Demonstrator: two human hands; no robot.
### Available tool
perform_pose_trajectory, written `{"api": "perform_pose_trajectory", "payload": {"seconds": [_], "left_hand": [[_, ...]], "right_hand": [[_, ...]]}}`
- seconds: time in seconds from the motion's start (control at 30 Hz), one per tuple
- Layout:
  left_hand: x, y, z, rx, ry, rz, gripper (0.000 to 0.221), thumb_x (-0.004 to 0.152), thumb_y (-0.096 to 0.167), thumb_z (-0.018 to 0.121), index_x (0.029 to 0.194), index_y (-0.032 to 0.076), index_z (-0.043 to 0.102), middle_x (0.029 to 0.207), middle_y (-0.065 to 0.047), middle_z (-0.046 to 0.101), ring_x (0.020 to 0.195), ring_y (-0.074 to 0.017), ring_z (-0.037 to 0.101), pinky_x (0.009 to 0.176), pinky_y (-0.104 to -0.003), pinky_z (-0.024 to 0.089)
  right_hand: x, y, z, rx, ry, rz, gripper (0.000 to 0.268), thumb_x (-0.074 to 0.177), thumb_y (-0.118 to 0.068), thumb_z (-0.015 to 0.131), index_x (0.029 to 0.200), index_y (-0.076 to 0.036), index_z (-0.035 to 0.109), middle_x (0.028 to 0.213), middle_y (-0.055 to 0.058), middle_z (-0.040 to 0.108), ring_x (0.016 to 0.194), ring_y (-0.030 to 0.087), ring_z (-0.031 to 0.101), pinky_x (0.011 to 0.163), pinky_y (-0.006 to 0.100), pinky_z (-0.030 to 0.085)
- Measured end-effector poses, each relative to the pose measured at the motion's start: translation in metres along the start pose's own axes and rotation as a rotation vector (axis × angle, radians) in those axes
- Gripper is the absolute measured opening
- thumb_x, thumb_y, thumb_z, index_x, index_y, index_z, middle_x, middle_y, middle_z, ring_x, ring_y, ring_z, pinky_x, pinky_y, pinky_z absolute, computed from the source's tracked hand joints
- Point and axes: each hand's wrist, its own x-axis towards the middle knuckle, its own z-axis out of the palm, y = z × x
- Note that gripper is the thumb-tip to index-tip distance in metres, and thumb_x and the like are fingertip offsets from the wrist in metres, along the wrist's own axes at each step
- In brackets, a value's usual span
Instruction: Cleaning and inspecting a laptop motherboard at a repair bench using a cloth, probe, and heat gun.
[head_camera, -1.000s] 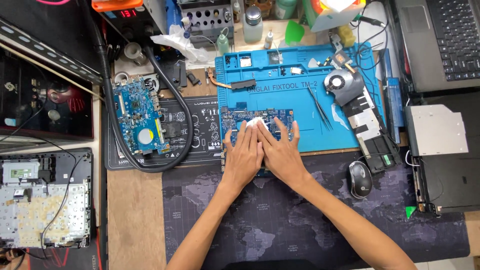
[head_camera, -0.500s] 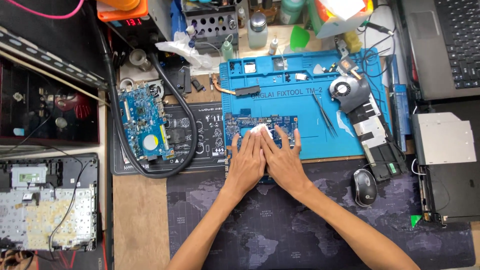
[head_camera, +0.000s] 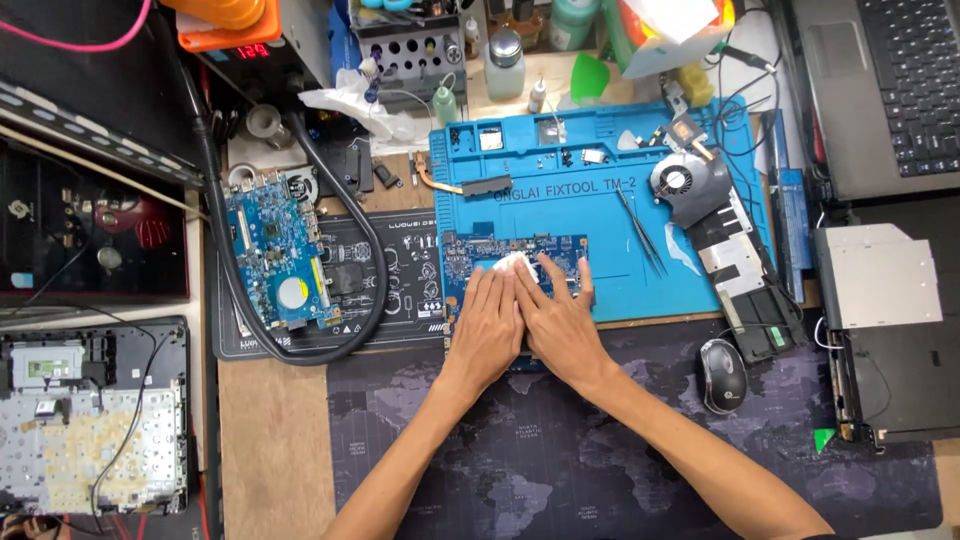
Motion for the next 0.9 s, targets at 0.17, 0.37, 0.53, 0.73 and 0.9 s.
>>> {"api": "perform_pose_trajectory", "payload": {"seconds": [0.17,0.37,0.53,0.73,0.9], "left_hand": [[0.0036,0.002,-0.004,-0.017,0.006,0.004,0.039,0.099,0.012,0.041,0.117,-0.016,0.062,0.111,-0.032,0.065,0.116,-0.0413,0.061,0.117,-0.05,0.035],[0.0034,0.0006,-0.0015,-0.024,0.0,0.016,0.038,0.098,0.01,0.042,0.116,-0.017,0.061,0.109,-0.033,0.065,0.114,-0.0417,0.061,0.118,-0.051,0.035],[0.0046,0.0018,-0.0048,-0.048,-0.004,0.013,0.038,0.098,0.01,0.042,0.115,-0.018,0.061,0.108,-0.034,0.064,0.114,-0.0428,0.061,0.119,-0.052,0.033],[0.0061,0.0039,-0.0084,-0.055,-0.04,0.016,0.038,0.097,0.008,0.041,0.115,-0.02,0.06,0.107,-0.036,0.064,0.114,-0.0435,0.061,0.12,-0.052,0.032],[0.0079,0.0028,-0.0073,-0.044,-0.048,0.024,0.038,0.097,0.008,0.041,0.114,-0.021,0.06,0.106,-0.036,0.065,0.113,-0.0431,0.062,0.121,-0.052,0.031]], "right_hand": [[0.0007,0.0004,-0.0022,0.023,0.002,-0.008,0.039,0.097,-0.012,0.05,0.134,-0.01,0.065,0.14,0.004,0.066,0.142,0.03,0.045,0.121,0.069,0.002],[0.0012,0.0014,-0.0029,0.017,-0.065,-0.006,0.042,0.096,-0.013,0.051,0.135,-0.008,0.063,0.143,0.007,0.065,0.146,0.028,0.042,0.121,0.066,-0.004],[-0.0002,0.0,-0.0014,0.016,-0.067,-0.009,0.043,0.094,-0.013,0.053,0.136,-0.008,0.063,0.143,0.007,0.064,0.146,0.027,0.042,0.121,0.066,-0.004],[0.0011,-0.0014,-0.0054,0.06,-0.033,0.009,0.043,0.093,-0.011,0.056,0.134,-0.006,0.064,0.141,0.007,0.066,0.143,0.027,0.045,0.122,0.066,0.0],[-0.0005,-0.0008,-0.0023,0.098,-0.027,0.019,0.043,0.093,-0.01,0.056,0.135,-0.006,0.064,0.141,0.006,0.066,0.143,0.026,0.046,0.122,0.066,-0.001]]}}
